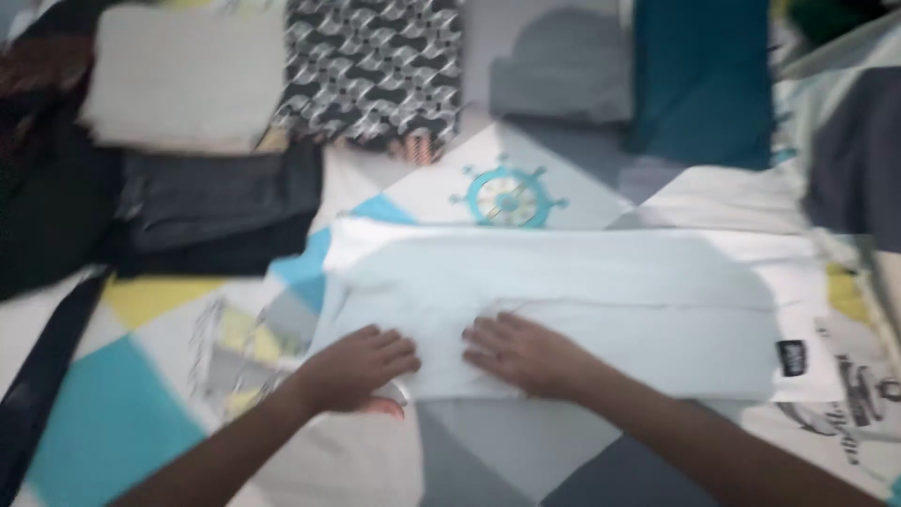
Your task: Folding a variety of garments including shorts and t-shirts on a bed.
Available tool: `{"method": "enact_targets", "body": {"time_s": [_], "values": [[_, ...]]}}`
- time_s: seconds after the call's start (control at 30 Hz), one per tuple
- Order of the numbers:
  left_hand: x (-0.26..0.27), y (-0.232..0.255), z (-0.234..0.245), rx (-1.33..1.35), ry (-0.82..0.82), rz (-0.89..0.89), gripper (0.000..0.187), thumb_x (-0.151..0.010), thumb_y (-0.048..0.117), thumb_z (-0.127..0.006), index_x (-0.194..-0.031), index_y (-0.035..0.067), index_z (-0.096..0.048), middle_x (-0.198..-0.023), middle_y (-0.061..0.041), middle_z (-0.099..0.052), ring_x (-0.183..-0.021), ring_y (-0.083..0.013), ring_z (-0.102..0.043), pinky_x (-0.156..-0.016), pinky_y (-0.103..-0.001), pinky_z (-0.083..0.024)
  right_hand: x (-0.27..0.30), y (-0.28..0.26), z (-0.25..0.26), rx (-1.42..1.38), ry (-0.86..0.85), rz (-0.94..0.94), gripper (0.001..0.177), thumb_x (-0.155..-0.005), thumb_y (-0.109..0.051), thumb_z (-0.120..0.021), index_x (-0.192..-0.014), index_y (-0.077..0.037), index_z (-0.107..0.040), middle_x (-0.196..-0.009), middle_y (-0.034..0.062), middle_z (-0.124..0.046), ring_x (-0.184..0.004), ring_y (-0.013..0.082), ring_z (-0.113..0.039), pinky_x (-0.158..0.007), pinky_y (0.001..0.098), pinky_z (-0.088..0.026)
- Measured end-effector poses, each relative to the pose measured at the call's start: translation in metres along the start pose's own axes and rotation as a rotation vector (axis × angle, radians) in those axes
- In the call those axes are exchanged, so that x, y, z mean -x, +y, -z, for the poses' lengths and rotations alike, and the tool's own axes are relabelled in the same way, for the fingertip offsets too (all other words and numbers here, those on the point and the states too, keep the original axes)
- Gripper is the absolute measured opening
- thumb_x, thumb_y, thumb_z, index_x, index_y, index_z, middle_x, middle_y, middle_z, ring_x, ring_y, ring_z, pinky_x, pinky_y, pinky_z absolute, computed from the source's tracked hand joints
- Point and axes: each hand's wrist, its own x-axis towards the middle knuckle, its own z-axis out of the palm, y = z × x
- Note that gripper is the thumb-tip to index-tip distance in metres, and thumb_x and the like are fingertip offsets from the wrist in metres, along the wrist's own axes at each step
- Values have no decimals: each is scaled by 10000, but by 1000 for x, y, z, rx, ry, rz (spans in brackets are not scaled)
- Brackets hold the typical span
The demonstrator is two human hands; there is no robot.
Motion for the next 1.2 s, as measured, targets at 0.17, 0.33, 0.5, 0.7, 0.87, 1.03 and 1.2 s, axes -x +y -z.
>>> {"method": "enact_targets", "body": {"time_s": [0.17, 0.33, 0.5, 0.7, 0.87, 1.03, 1.2], "values": [[32, -5, -9, -309, 66, -335, 537, -768, 288, -764, -1231, 40, -654, -1304, -120, -628, -1222, -302, -581, -990, -422, -465, -15, -12, -1, 60, -212, 50, 255, -836, -105, -640, -1057, 21, -664, -1311, 213, -603, -1279, 381, -561, -1091, 476, -459], [48, -4, -23, -355, 79, -210, 250, -889, 145, -724, -1096, 31, -642, -1181, -105, -660, -1148, -268, -615, -1017, -401, -502, -6, -15, -11, -69, -61, -76, 333, -816, -70, -636, -1134, 27, -659, -1245, 182, -635, -1203, 343, -605, -1009, 439, -493], [51, 7, -16, -168, 176, -123, 230, -904, 172, -685, -1070, 21, -636, -1136, -113, -665, -1120, -278, -622, -1004, -410, -499, -6, -25, 4, -261, -186, -205, 213, -900, -77, -619, -1108, -30, -618, -1270, 152, -629, -1228, 312, -594, -1037, 413, -482], [50, 10, -23, -239, 313, -212, 384, -885, 300, -676, -1120, 1, -625, -1262, -163, -654, -1234, -333, -581, -1036, -434, -461, -4, -36, -4, -148, 61, -85, 371, -802, -247, -728, -1072, -23, -606, -1240, 214, -610, -1192, 388, -562, -1023, 491, -442], [50, 9, -26, -122, 344, -119, 429, -855, 151, -699, -1251, 3, -623, -1278, -148, -668, -1224, -317, -616, -1027, -420, -486, -5, -41, -2, -308, 82, -212, 292, -785, -160, -759, -1032, -66, -635, -1187, 131, -645, -1171, 317, -600, -1020, 437, -480], [46, 7, -25, 328, 471, 164, 227, -925, 188, -719, -1060, 27, -634, -1070, -140, -665, -1003, -290, -650, -877, -389, -537, -12, -36, 8, -715, 101, -611, 145, -911, -156, -689, -1021, -68, -653, -1023, 130, -688, -963, 245, -687, -873, 360, -536], [24, -1, -12, 517, 574, 406, 242, -1028, 259, -585, -1009, 18, -567, -842, -147, -622, -750, -295, -604, -694, -414, -482, -32, -11, 7, -713, 338, -773, 182, -1043, -207, -536, -1071, -29, -558, -813, 122, -679, -736, 217, -679, -695, 383, -507]]}}
